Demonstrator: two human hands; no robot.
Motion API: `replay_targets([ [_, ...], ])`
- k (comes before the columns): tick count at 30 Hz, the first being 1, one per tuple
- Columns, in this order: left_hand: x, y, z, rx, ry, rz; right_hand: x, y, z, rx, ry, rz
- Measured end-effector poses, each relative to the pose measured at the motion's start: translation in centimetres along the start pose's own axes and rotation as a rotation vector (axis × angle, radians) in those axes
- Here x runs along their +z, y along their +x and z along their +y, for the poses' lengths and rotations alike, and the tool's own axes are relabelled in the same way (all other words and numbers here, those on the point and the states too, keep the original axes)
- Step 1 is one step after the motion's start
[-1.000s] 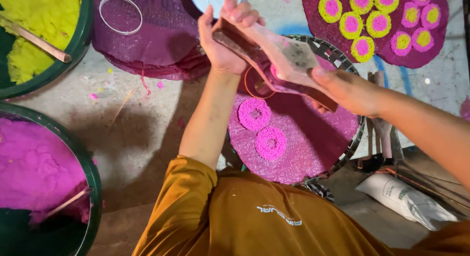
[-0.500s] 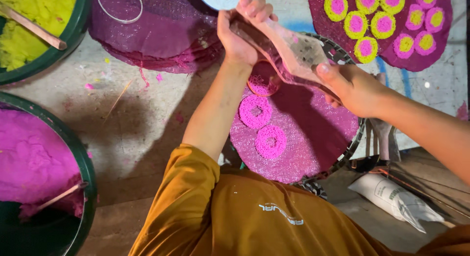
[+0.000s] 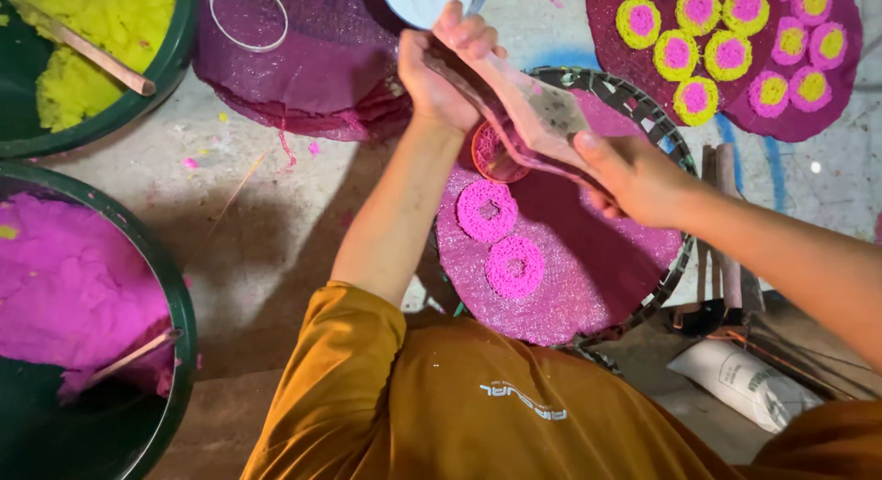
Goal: The person uses a wooden press tool to stamp patterns into pink and yellow dough, arranging the shaped circular pieces onto a larger purple circular base by hand and using a wooden stick to move the material.
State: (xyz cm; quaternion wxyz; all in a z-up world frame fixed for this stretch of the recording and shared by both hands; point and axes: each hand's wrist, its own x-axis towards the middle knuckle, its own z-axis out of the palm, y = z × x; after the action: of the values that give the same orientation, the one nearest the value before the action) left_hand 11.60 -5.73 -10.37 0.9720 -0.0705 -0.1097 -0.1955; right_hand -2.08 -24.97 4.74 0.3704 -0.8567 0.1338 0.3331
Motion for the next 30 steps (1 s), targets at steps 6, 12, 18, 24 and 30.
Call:
replay_targets([
  [6,-0.5,2.6,-2.1,0.030,0.079,-0.043,-1.4,0.2,1.5,-0.133,-0.144,0.197],
  [12,-0.3,2.3,0.0,-0.330,0.505,0.337,-1.1,1.2,4.5,-0.296,0.151,0.105],
  [18,-2.9,-2.3,-0.6,-0.733,1.127,0.454,-0.8,1.8,6.0,-0.408,0.182,0.170],
  [24,-2.0,-6.6,0.6,-0.230,1.923,0.184,0.3,2.7,8.8,-0.528,0.297,0.304],
  [30,3.4,-10.1,-2.3,-0.030,2.481,0.012,1.5,1.4,12.4,-0.493,0.591,0.329],
])
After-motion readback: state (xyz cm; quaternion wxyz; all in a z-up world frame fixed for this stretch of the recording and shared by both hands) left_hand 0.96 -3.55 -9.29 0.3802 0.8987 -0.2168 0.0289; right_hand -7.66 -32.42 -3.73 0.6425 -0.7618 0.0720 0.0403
